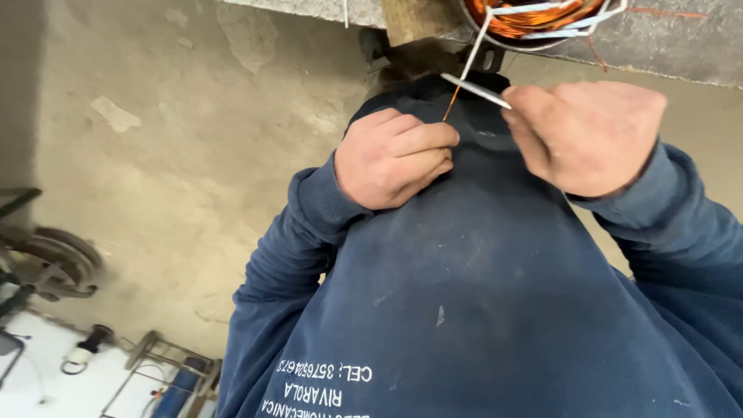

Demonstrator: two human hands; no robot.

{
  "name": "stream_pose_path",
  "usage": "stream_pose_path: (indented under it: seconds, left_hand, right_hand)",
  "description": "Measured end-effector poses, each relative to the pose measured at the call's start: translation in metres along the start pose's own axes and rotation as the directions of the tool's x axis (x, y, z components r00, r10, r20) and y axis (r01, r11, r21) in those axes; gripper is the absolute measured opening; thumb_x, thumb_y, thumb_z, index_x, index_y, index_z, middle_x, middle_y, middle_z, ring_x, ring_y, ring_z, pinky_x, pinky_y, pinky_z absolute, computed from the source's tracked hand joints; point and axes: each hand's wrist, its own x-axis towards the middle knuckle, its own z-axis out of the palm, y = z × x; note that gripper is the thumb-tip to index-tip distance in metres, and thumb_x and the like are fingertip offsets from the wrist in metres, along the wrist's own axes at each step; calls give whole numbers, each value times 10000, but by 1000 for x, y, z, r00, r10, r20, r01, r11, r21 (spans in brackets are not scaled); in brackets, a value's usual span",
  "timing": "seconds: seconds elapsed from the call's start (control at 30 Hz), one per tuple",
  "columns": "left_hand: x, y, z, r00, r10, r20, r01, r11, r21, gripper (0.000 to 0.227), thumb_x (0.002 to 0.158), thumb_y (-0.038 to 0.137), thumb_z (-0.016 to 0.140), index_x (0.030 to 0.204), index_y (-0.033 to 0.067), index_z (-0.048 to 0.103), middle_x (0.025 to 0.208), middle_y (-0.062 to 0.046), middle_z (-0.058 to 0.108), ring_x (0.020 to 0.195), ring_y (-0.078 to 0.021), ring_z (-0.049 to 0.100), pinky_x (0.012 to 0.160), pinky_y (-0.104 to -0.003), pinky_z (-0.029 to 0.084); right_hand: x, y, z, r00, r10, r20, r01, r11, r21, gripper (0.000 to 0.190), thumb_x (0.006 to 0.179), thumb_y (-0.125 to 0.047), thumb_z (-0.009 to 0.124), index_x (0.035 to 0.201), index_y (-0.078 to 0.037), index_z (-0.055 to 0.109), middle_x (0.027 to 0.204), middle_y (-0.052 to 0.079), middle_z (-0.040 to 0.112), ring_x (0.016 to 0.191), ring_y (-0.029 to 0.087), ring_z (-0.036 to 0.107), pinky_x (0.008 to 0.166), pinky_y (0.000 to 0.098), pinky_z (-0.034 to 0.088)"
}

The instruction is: The person works on an electric motor stator at a workbench. They cut white plastic zip ties around the copper windings, use a small blade to scrape insulation off the copper wire leads, and twist the bare wire ends together by hand.

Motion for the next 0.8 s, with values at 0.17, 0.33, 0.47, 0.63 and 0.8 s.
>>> stream_pose_path:
  seconds: [0.17,0.33,0.47,0.63,0.8]
  left_hand:
    - [-4,-2,5,998,2,-59,-3,1000,-6,122,975,114,789,1013,49,693,1166,-39,672,868,-206,624,786,-356,489]
    - [0,0,2,997,21,-80,-22,1000,-21,115,956,91,792,1005,49,697,1169,-49,682,861,-214,632,775,-365,488]
    - [0,-1,2,998,-17,-54,14,998,-63,130,914,73,795,1010,37,715,1160,-58,697,833,-217,639,732,-366,482]
    - [3,0,0,999,-37,-16,36,997,-75,123,904,65,793,997,40,717,1153,-62,701,827,-223,638,725,-363,489]
    - [5,2,-1,998,-55,8,55,996,-66,120,906,76,785,998,48,714,1149,-58,696,843,-220,647,737,-363,498]
  right_hand:
    - [-2,3,3,998,-48,45,51,996,-69,202,952,-92,817,1098,-64,681,726,38,522,607,244,558,563,366,423]
    - [1,-2,0,999,-40,32,43,995,-87,224,947,-77,834,1110,-66,680,727,30,523,609,233,561,563,362,424]
    - [-12,1,9,999,-17,35,18,999,-33,245,950,-101,828,1155,-81,694,749,22,537,637,224,578,579,364,433]
    - [-20,4,18,1000,-5,1,5,1000,-5,267,964,-109,823,1198,-91,695,806,11,567,677,215,592,606,353,445]
    - [-20,5,18,1000,-9,-26,8,1000,-10,293,932,-111,821,1199,-98,703,798,4,571,651,207,582,582,348,437]
